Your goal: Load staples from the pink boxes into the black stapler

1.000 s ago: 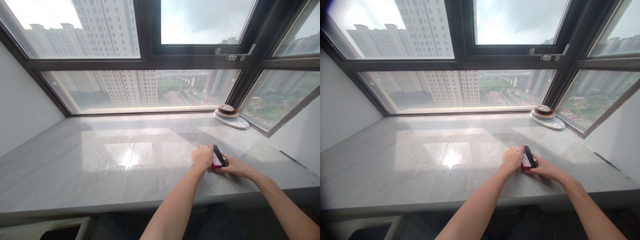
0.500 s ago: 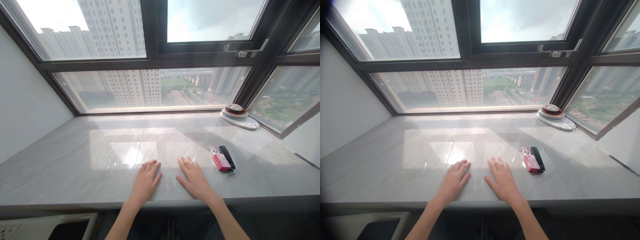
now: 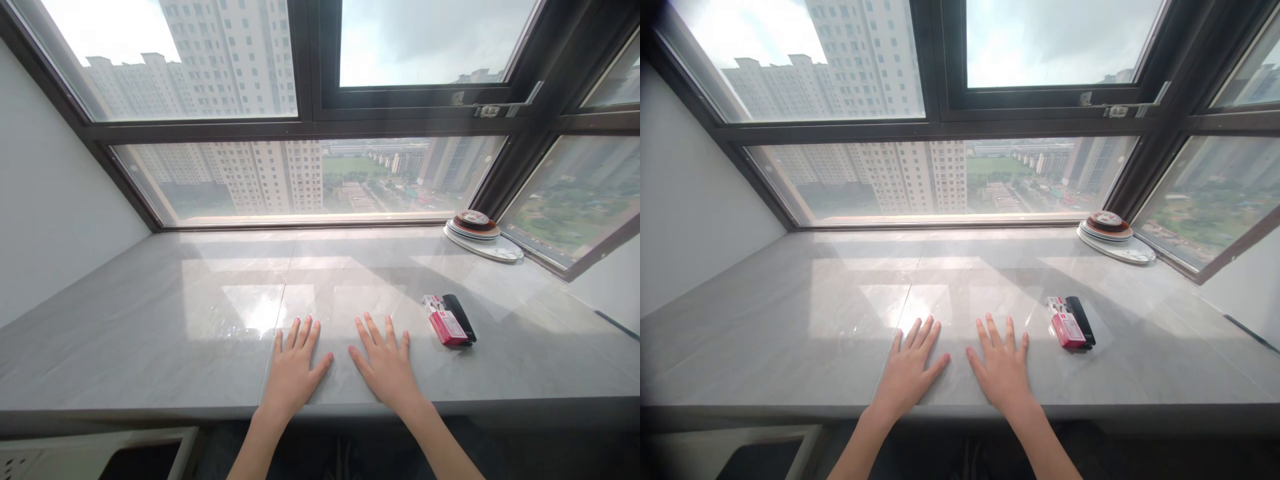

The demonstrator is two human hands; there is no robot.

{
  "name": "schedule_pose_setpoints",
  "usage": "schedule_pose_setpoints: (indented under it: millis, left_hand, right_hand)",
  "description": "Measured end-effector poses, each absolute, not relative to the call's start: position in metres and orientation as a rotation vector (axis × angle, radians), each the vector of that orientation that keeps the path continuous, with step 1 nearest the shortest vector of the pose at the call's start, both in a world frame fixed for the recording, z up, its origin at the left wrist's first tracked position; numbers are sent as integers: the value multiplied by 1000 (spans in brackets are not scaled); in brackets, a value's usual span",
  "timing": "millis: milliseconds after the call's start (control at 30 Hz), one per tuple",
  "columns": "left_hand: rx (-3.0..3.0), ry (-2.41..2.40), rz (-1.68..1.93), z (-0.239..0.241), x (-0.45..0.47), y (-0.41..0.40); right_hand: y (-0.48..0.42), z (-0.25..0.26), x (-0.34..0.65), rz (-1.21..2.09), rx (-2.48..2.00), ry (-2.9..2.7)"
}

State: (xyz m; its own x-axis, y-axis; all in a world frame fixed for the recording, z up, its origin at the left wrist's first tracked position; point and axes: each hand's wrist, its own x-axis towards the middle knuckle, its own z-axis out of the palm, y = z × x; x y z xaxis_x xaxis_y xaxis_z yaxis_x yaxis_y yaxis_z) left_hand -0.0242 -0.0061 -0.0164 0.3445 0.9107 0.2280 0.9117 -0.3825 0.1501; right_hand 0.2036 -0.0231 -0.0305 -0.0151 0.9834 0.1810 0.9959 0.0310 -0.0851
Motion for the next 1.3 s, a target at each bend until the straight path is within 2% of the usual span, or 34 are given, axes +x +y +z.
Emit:
schedule_pose_setpoints:
  millis: [1300]
  left_hand:
    - [-2596,-1752,-461,-16,-25,-4]
  right_hand:
    - [-23,-31,207,-79,-2027,-2122]
